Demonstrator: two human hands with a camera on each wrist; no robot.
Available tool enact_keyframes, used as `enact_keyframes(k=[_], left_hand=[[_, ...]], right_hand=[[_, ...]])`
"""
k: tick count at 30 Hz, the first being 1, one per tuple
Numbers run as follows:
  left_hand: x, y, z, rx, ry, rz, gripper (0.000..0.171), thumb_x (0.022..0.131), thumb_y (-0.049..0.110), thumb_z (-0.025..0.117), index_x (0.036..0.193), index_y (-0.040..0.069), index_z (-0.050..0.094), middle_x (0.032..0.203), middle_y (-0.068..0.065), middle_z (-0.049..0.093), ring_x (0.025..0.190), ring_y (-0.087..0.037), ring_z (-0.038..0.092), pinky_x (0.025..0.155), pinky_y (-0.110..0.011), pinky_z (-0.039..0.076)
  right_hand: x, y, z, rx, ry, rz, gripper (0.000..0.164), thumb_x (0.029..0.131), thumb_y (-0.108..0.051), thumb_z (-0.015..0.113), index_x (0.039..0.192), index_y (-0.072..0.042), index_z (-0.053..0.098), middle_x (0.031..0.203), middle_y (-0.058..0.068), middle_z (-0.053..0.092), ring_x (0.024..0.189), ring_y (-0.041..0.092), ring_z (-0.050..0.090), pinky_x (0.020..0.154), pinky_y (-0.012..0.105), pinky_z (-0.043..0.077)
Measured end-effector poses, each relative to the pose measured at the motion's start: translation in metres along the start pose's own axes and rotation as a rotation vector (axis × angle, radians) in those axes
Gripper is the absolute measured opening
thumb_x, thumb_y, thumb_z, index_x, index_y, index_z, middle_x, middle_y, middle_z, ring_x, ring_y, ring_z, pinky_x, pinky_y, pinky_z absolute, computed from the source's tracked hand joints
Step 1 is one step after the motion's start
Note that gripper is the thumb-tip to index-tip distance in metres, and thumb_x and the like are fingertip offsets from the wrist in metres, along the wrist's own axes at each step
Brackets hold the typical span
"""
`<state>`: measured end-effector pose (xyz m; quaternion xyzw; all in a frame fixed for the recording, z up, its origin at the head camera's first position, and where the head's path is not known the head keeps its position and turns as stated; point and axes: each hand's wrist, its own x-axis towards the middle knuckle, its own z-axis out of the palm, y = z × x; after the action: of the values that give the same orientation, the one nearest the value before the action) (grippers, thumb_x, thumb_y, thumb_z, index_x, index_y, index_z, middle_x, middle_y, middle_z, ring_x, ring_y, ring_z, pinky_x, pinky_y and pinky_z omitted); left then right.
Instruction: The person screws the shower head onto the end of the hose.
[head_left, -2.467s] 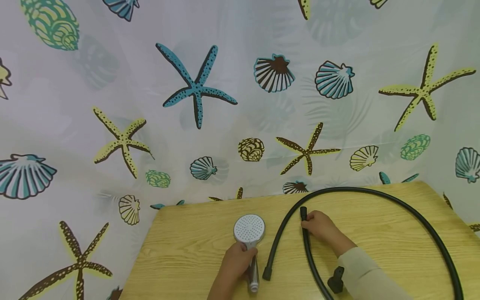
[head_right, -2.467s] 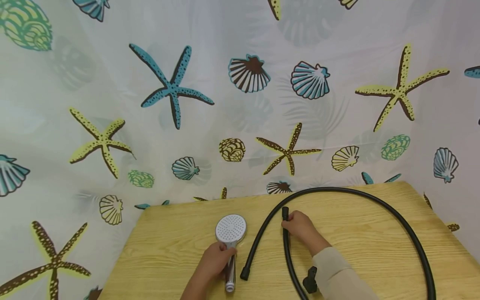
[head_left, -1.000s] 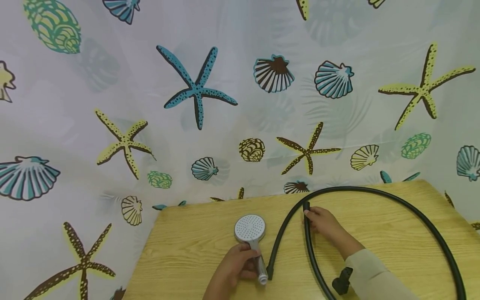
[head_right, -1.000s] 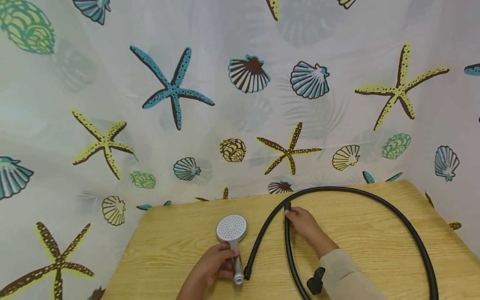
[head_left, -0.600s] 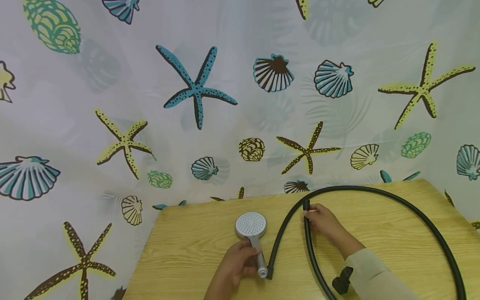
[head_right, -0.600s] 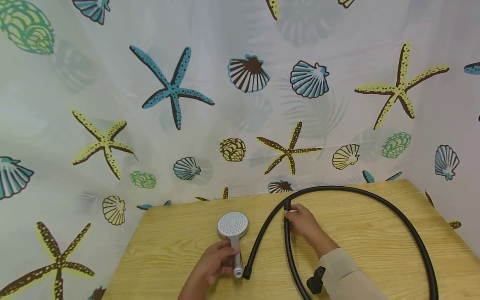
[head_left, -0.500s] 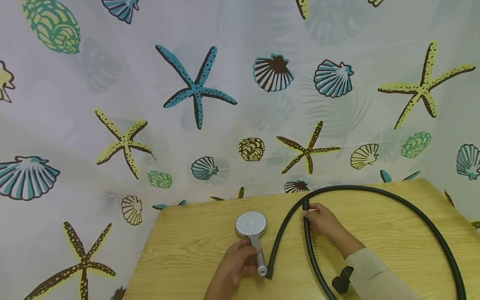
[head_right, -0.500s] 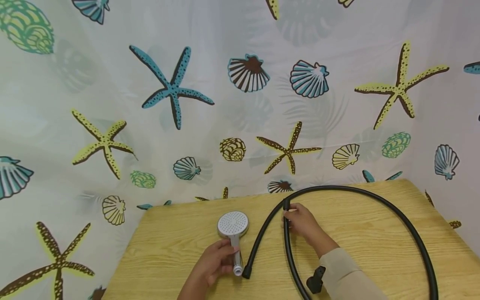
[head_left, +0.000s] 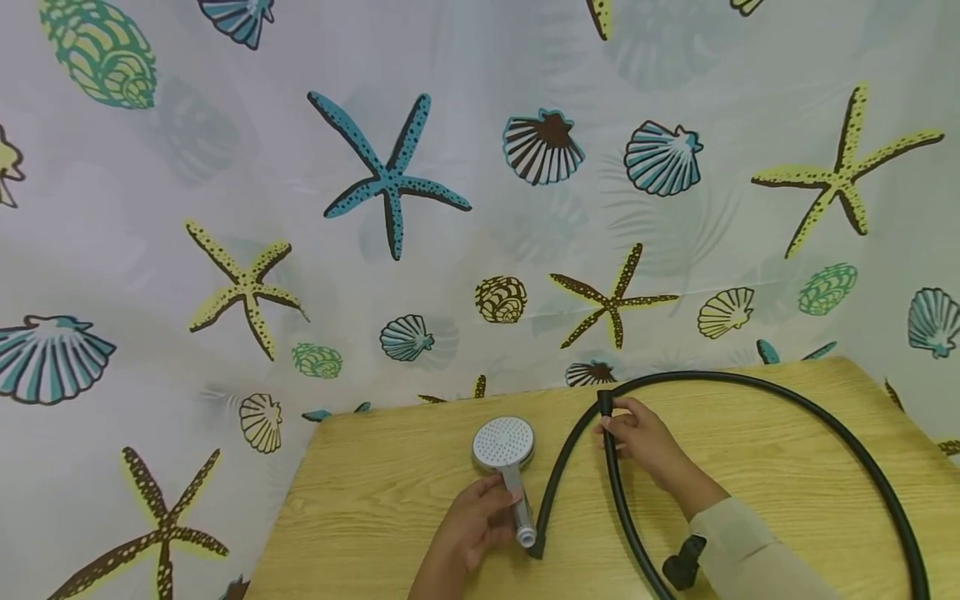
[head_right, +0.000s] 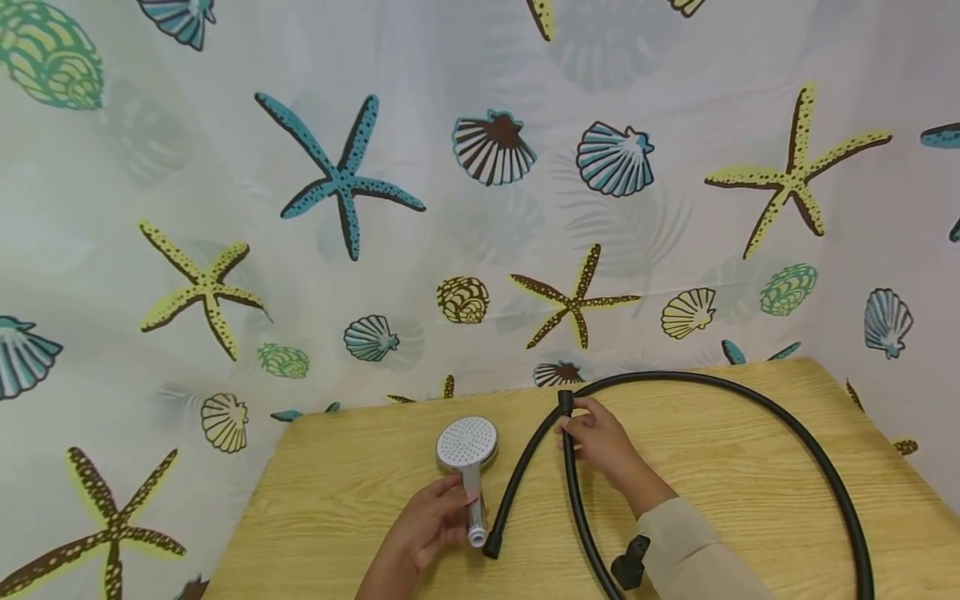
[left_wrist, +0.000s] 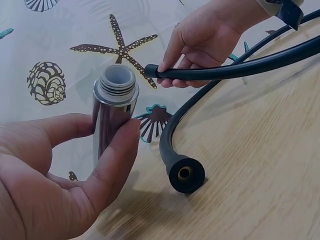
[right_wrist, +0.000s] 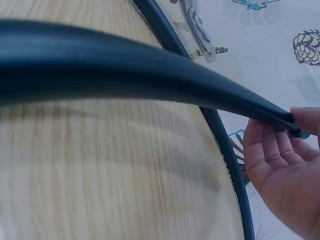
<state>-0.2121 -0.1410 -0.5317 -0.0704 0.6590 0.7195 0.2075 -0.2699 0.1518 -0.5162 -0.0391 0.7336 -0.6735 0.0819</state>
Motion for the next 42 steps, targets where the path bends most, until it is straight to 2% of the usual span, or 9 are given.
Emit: enact_keyframes(k=[5,9,11,16,25,34,39,42], left_hand=[[-0.0019,0.0012,0.0012,-0.071,-0.029,0.013,0.076,0.092,0.012,0.068,0.153,-0.008,0.028,0.131,-0.017,0.063,0.1,-0.018,0.07,0.079,-0.031,0.064],[-0.0021,0.0011,0.0012,-0.12,-0.033,0.018,0.081,0.092,0.007,0.068,0.155,-0.008,0.02,0.136,-0.019,0.059,0.104,-0.02,0.071,0.088,-0.039,0.064],[-0.0023,0.0011,0.0011,-0.138,-0.035,0.023,0.084,0.092,0.005,0.069,0.157,-0.008,0.016,0.139,-0.023,0.056,0.105,-0.021,0.071,0.089,-0.041,0.063],[-0.0036,0.0021,0.0013,-0.152,-0.044,0.045,0.088,0.092,0.001,0.067,0.158,-0.008,0.009,0.144,-0.026,0.05,0.104,-0.021,0.071,0.088,-0.041,0.064],[-0.0012,0.0038,0.0015,-0.195,-0.025,0.057,0.084,0.091,-0.004,0.065,0.159,-0.003,0.016,0.152,-0.028,0.043,0.109,-0.026,0.07,0.087,-0.042,0.064],[-0.0032,0.0056,0.0054,-0.176,0.004,0.078,0.082,0.09,-0.002,0.067,0.158,-0.002,0.021,0.138,-0.021,0.057,0.103,-0.022,0.072,0.083,-0.039,0.065],[-0.0028,0.0062,0.0067,-0.178,0.013,0.083,0.081,0.09,-0.002,0.067,0.157,-0.001,0.023,0.139,-0.021,0.055,0.103,-0.022,0.072,0.086,-0.041,0.064],[-0.0016,0.0061,0.0068,-0.18,0.02,0.08,0.081,0.089,-0.002,0.067,0.157,0.001,0.023,0.141,-0.022,0.053,0.102,-0.022,0.071,0.087,-0.042,0.064]], right_hand=[[-0.0022,-0.0041,0.0036,0.011,-0.002,-0.016,0.047,0.106,-0.018,0.052,0.149,-0.002,0.039,0.121,0.026,0.066,0.11,0.04,0.07,0.087,0.045,0.063],[-0.0024,-0.0057,0.0059,0.034,-0.009,-0.016,0.046,0.106,-0.015,0.051,0.149,-0.002,0.038,0.125,0.029,0.064,0.108,0.036,0.071,0.09,0.05,0.062],[-0.0023,-0.0052,0.0058,0.038,-0.024,-0.024,0.048,0.106,-0.015,0.05,0.15,-0.002,0.036,0.127,0.031,0.062,0.108,0.036,0.07,0.091,0.05,0.062],[-0.002,-0.0037,0.005,0.045,-0.04,-0.039,0.051,0.107,-0.015,0.049,0.153,-0.002,0.031,0.127,0.031,0.061,0.108,0.036,0.07,0.089,0.044,0.064],[-0.0022,-0.0055,0.0051,0.031,-0.034,-0.036,0.051,0.108,-0.014,0.047,0.155,-0.005,0.03,0.127,0.031,0.057,0.104,0.028,0.068,0.088,0.039,0.064],[-0.004,-0.0065,0.0027,0.015,-0.033,-0.033,0.05,0.108,-0.012,0.046,0.155,-0.007,0.033,0.125,0.028,0.057,0.105,0.028,0.066,0.088,0.037,0.063],[-0.0065,-0.0088,0.0025,-0.021,-0.043,-0.036,0.053,0.108,-0.014,0.047,0.158,-0.005,0.03,0.127,0.027,0.057,0.106,0.025,0.066,0.09,0.036,0.062],[-0.0078,-0.0093,0.0029,-0.041,-0.05,-0.043,0.055,0.108,-0.015,0.047,0.158,-0.005,0.029,0.127,0.026,0.057,0.109,0.029,0.065,0.091,0.036,0.062]])
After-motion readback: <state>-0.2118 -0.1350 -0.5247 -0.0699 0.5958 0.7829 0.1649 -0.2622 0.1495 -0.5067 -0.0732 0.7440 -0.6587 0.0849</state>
